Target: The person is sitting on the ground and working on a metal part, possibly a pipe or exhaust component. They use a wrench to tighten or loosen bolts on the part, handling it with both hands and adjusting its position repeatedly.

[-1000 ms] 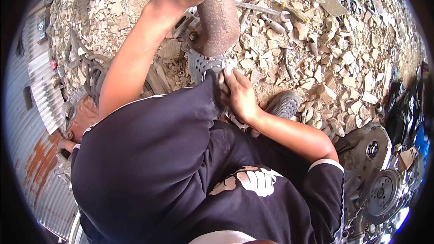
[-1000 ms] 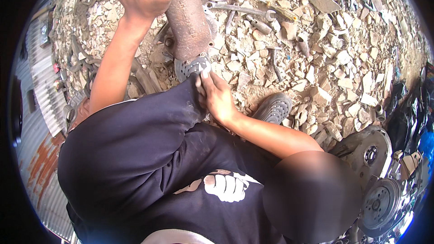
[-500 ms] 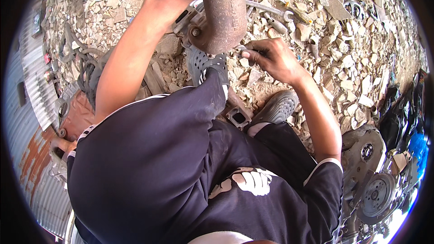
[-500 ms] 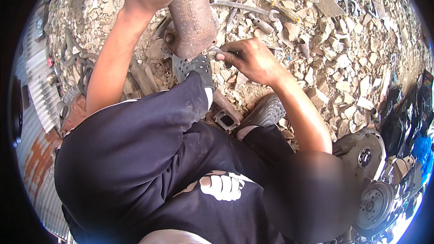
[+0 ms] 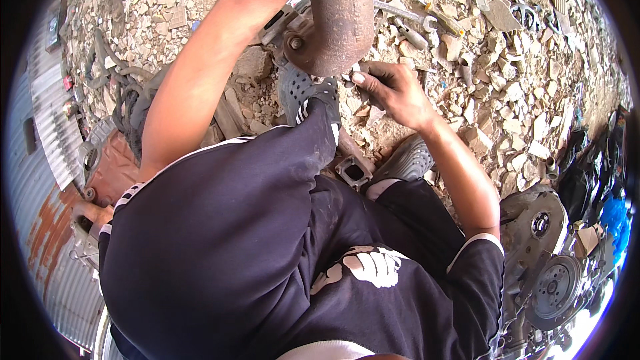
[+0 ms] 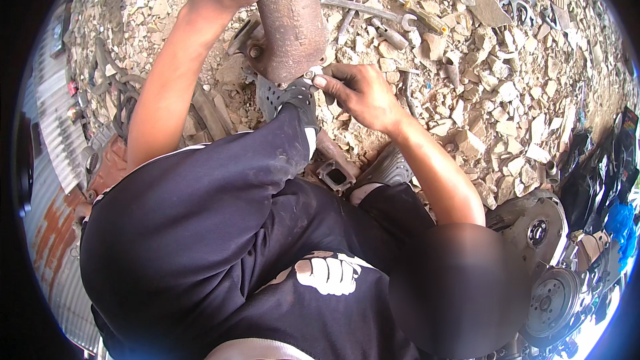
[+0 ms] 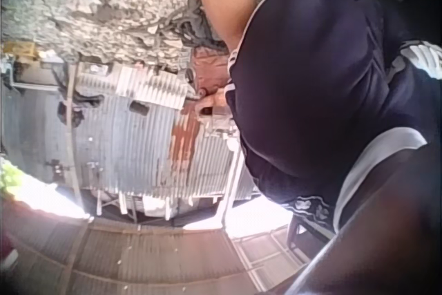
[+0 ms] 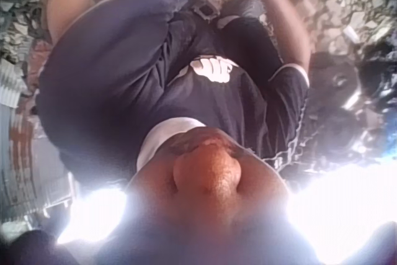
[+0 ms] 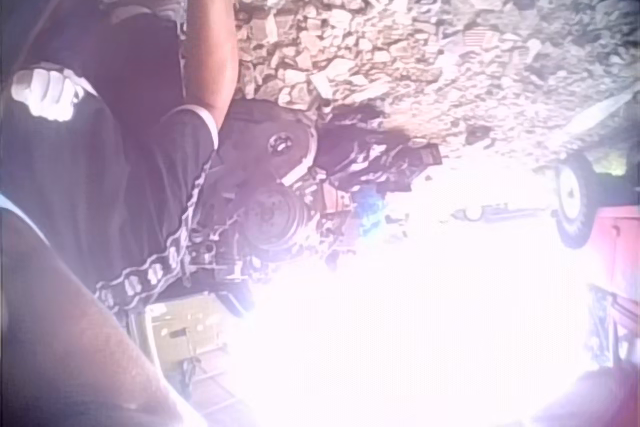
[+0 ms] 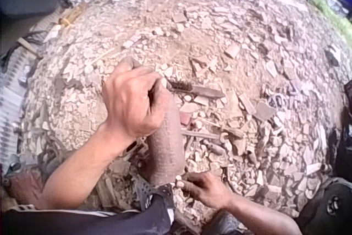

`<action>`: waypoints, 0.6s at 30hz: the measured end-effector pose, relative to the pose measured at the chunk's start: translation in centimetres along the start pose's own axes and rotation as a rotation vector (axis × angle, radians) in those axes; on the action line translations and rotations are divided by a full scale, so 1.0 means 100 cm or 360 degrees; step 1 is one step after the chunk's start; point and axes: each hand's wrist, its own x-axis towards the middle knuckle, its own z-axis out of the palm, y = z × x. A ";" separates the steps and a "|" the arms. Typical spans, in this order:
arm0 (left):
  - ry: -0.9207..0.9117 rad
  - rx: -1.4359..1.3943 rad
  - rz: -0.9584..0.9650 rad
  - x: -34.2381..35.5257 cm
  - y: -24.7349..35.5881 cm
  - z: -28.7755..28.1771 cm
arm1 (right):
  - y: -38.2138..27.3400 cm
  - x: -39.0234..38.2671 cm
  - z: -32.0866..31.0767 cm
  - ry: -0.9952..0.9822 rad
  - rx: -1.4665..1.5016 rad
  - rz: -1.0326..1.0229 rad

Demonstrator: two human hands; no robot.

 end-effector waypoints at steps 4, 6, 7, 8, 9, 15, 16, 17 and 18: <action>-0.0054 -0.0077 -0.0066 -0.002 0.002 0.009 | 0.026 -0.002 0.023 0.0130 0.0428 0.0114; -0.0038 -0.0076 -0.0050 0.001 0.008 0.003 | 0.023 -0.001 0.031 0.0163 0.0536 0.0042; -0.0028 -0.0069 -0.0040 0.003 0.008 0.000 | 0.018 -0.001 0.033 0.0164 0.0630 0.0009; -0.0002 -0.0068 -0.0025 0.003 0.008 0.001 | 0.015 0.000 0.035 0.0168 0.0725 -0.0023; 0.0025 -0.0068 -0.0010 0.002 0.007 0.003 | 0.018 0.000 0.031 0.0115 0.0670 -0.0018; 0.0074 -0.0089 0.0034 0.001 0.002 0.006 | 0.015 -0.002 0.030 0.0217 0.0376 -0.0022; 0.0036 -0.0063 0.0023 0.002 0.004 0.004 | 0.013 -0.002 0.030 0.0235 0.0324 -0.0014; 0.0049 -0.0050 0.0025 0.003 0.006 0.004 | 0.011 -0.002 0.030 0.0238 0.0341 0.0002; 0.0063 -0.0037 0.0028 0.004 0.008 0.003 | 0.009 -0.001 0.029 0.0241 0.0359 0.0018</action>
